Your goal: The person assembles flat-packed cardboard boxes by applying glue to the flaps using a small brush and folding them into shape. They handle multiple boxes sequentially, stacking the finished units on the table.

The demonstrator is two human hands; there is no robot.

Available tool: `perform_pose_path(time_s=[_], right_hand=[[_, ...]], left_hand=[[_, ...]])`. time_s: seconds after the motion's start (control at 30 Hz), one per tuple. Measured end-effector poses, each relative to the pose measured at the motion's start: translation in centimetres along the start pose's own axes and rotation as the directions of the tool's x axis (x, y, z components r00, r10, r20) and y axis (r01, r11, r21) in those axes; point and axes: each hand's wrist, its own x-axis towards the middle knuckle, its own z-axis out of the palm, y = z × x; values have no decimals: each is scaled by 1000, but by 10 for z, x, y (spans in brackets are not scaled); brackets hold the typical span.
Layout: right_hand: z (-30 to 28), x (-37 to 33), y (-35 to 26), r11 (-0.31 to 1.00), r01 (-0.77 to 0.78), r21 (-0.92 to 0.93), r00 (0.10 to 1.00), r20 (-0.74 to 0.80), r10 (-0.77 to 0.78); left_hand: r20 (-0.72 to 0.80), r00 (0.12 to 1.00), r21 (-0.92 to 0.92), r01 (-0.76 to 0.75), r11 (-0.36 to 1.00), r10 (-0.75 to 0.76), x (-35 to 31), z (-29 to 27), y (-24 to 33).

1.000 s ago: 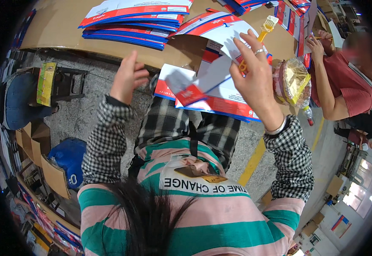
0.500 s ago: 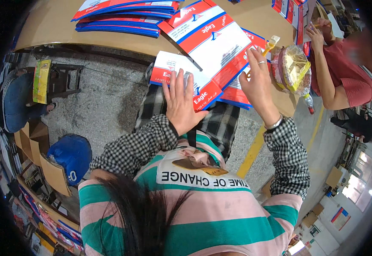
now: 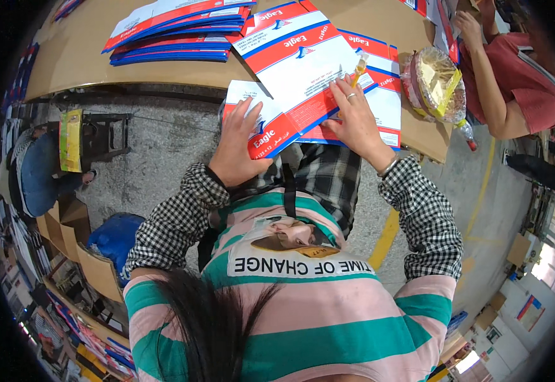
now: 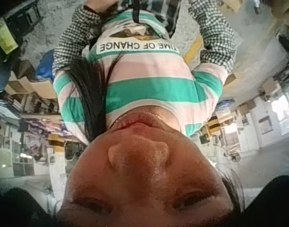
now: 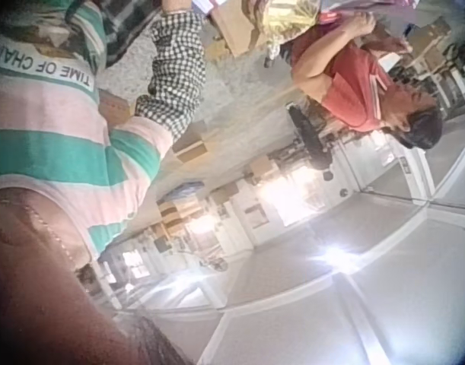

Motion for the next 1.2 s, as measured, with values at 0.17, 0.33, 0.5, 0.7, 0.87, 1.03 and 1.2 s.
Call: perform_pose_path(time_s=[0.17,0.33,0.5,0.7,0.87,1.03,1.2], right_hand=[[-8,-1,-6,996,-51,68,998,-30,53],[-9,-1,-9,994,-60,96,998,-20,63],[-4,-4,-11,992,-92,90,995,-27,94],[8,-6,-10,994,-62,92,994,-88,71],[9,-8,-10,989,-91,119,991,-89,101],[8,-11,-9,982,-112,151,989,-75,124],[9,-14,-9,980,-129,149,984,-100,145]], left_hand=[[113,993,-70,27,997,-19,-6,-20,-13],[104,993,4,-47,999,46,-7,-24,-14],[90,994,72,-66,995,60,-6,-21,-9],[126,992,224,-49,973,21,-4,-17,-1],[132,990,134,28,991,-46,-7,-22,0],[117,993,106,-2,994,-10,-13,-24,-8],[104,995,51,-3,999,-2,-16,-23,-9]])
